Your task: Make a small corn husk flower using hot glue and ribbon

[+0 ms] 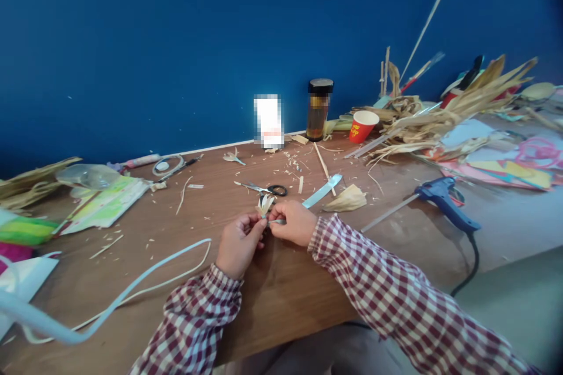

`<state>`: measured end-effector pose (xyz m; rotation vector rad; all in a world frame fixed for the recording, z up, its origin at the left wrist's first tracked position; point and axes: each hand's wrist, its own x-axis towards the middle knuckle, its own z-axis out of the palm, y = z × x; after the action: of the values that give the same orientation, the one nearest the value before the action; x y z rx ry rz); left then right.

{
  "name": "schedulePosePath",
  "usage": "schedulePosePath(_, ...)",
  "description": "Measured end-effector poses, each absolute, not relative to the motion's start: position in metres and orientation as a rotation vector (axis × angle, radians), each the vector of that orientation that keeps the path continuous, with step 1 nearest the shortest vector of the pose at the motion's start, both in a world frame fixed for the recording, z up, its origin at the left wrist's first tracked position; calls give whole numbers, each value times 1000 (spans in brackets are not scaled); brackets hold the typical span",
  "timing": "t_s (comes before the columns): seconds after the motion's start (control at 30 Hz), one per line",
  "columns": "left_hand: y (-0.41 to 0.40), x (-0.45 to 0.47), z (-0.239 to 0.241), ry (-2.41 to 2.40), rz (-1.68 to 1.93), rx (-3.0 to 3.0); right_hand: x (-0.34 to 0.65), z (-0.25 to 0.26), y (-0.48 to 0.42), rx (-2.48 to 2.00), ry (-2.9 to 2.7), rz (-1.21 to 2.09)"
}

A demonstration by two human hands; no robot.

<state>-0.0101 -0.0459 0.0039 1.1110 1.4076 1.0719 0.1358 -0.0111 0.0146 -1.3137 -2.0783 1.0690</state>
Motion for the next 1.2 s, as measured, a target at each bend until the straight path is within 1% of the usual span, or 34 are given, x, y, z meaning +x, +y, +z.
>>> schedulePosePath(0.3,-50,-8,4,1435,1100,1059,137,12,-9,-1301,-2144,1062)
schedulePosePath(0.4,-49,-9,4,1461,1071,1092,139,13,-9,-1304,-2158,1067)
schedulePosePath(0.6,-49,-12,8,1532,1002,1188,146,14,-8,-1315,-2208,961)
schedulePosePath(0.83,-47,-13,10,1541,975,1172,148,13,-8,-1330,-2171,968)
schedulePosePath(1.2,-46,-15,10,1555,990,1096,160,20,-9,-1475,-2138,790)
